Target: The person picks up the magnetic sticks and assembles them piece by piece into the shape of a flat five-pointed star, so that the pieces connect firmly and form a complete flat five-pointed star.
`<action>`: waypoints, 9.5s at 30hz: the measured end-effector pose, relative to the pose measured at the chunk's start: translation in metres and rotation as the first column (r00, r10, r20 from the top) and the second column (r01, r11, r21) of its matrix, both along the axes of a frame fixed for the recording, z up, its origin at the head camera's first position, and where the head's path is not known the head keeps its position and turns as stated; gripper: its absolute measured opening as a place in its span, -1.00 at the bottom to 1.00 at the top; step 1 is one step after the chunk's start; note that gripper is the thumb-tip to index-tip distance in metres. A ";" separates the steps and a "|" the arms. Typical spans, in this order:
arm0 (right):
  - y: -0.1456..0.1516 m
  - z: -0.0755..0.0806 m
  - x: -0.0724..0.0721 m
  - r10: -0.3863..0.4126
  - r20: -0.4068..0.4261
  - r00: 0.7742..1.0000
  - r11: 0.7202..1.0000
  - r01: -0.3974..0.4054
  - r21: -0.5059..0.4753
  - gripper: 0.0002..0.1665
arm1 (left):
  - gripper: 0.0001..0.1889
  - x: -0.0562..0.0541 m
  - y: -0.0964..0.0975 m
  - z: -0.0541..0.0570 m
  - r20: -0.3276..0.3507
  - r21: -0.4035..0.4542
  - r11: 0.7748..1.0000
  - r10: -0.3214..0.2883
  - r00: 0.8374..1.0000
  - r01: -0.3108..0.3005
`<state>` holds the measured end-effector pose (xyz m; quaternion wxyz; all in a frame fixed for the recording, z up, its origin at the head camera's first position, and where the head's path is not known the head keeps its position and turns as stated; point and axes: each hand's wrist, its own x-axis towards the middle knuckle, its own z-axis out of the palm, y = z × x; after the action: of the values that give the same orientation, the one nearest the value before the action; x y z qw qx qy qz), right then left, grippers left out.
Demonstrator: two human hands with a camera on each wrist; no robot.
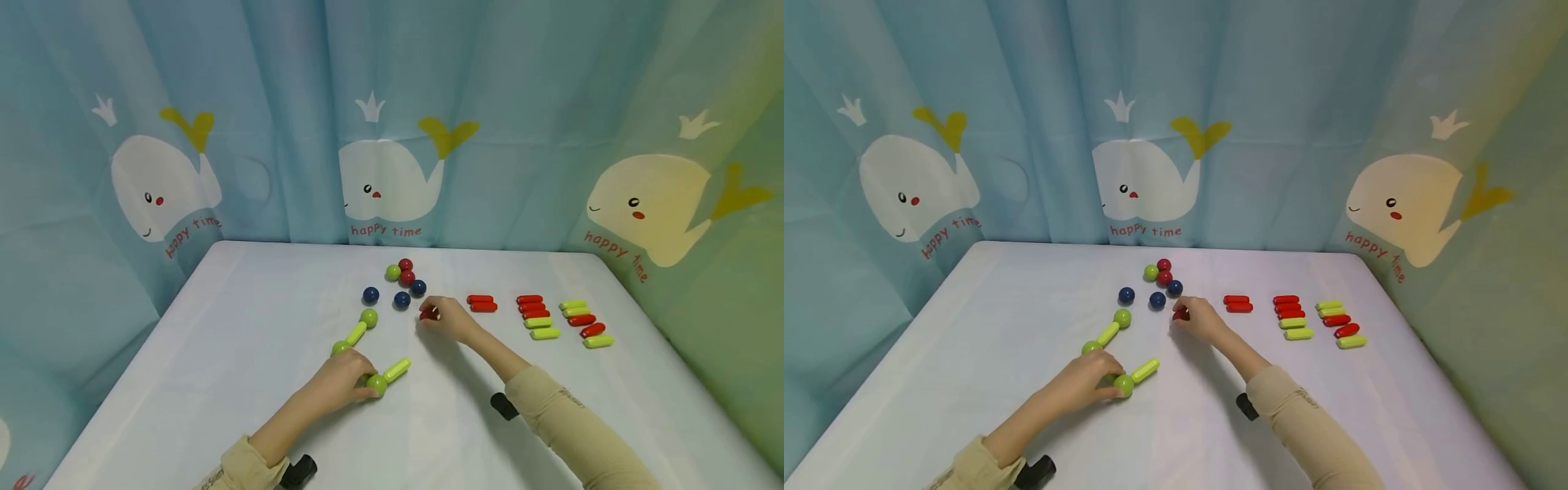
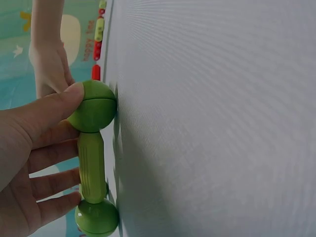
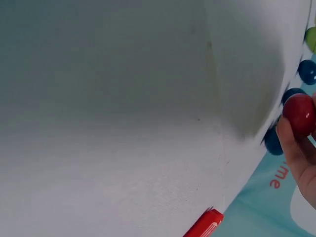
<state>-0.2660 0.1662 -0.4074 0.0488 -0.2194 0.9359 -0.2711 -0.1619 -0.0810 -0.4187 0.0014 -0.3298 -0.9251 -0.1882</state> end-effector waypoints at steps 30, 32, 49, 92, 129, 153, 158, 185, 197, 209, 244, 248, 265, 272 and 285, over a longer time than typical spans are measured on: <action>-0.015 0.000 0.042 0.210 0.269 0.940 0.969 -0.165 -0.181 -0.72 | -0.73 0.000 -0.006 -0.005 0.032 0.004 1.000 0.004 0.999 -0.004; -0.016 0.000 0.042 0.203 0.293 0.934 0.972 -0.157 -0.172 -0.70 | -0.72 0.000 -0.010 -0.004 0.057 0.008 1.000 -0.001 0.998 0.001; 0.000 0.007 0.048 0.285 0.244 0.927 0.956 -0.256 -0.143 -0.66 | -0.66 -0.008 -0.050 0.014 0.207 -0.044 0.982 -0.173 0.963 0.186; 0.101 0.001 -0.014 -0.078 -0.241 0.967 0.967 0.132 0.218 -0.74 | -0.58 0.008 0.019 0.000 0.113 0.067 0.991 0.106 0.988 -0.115; 0.055 0.004 0.015 -0.046 -0.164 0.985 0.984 0.073 0.161 -0.68 | -0.73 0.008 0.026 0.001 0.169 0.097 0.977 0.169 0.971 -0.187; 0.017 0.002 0.060 -0.059 0.411 0.910 0.852 0.261 -0.455 -0.63 | -0.72 0.007 0.026 0.000 0.185 0.100 0.979 0.156 0.970 -0.176; 0.005 -0.001 0.068 0.017 0.485 0.875 0.802 0.277 -0.529 -0.63 | -0.72 0.006 0.025 -0.001 0.179 0.104 0.979 0.154 0.972 -0.174; -0.025 -0.009 0.068 0.092 0.562 0.822 0.824 0.254 -0.506 -0.69 | -0.77 0.005 0.025 -0.001 0.177 0.137 0.979 0.125 0.976 -0.150; -0.026 -0.009 0.061 0.080 0.491 0.867 0.874 0.177 -0.453 -0.66 | -0.76 0.007 0.026 0.000 0.190 0.125 0.981 0.124 0.974 -0.149; -0.015 -0.005 0.051 0.068 0.423 0.904 0.905 0.123 -0.408 -0.69 | -0.76 0.013 0.028 0.003 0.162 0.103 0.980 0.150 0.975 -0.168; -0.036 0.007 -0.061 -0.201 -0.144 0.969 0.979 0.200 -0.023 -0.72 | -0.72 0.017 0.029 -0.001 0.147 0.078 0.985 0.139 0.979 -0.152; -0.038 0.003 -0.066 -0.196 -0.180 0.964 0.977 0.208 0.052 -0.73 | -0.72 0.019 0.031 -0.001 0.151 0.080 0.986 0.134 0.979 -0.147; -0.049 -0.010 -0.083 -0.197 -0.163 0.967 0.962 0.223 0.158 -0.61 | -0.75 0.016 0.027 0.002 0.138 0.054 0.987 0.146 0.980 -0.155; -0.051 -0.012 -0.083 -0.212 -0.173 0.962 0.960 0.239 0.150 -0.63 | -0.76 0.013 0.026 0.003 0.117 0.052 0.990 0.127 0.985 -0.134; -0.044 0.006 -0.078 -0.220 -0.208 0.953 0.968 0.239 0.072 -0.65 | -0.76 0.009 0.028 0.004 0.117 0.053 0.989 0.135 0.984 -0.141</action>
<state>-0.3439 0.1224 -0.4016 -0.0659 -0.1323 0.9673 -0.2063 -0.1529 -0.0535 -0.4150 -0.0277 -0.2535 -0.9382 -0.2341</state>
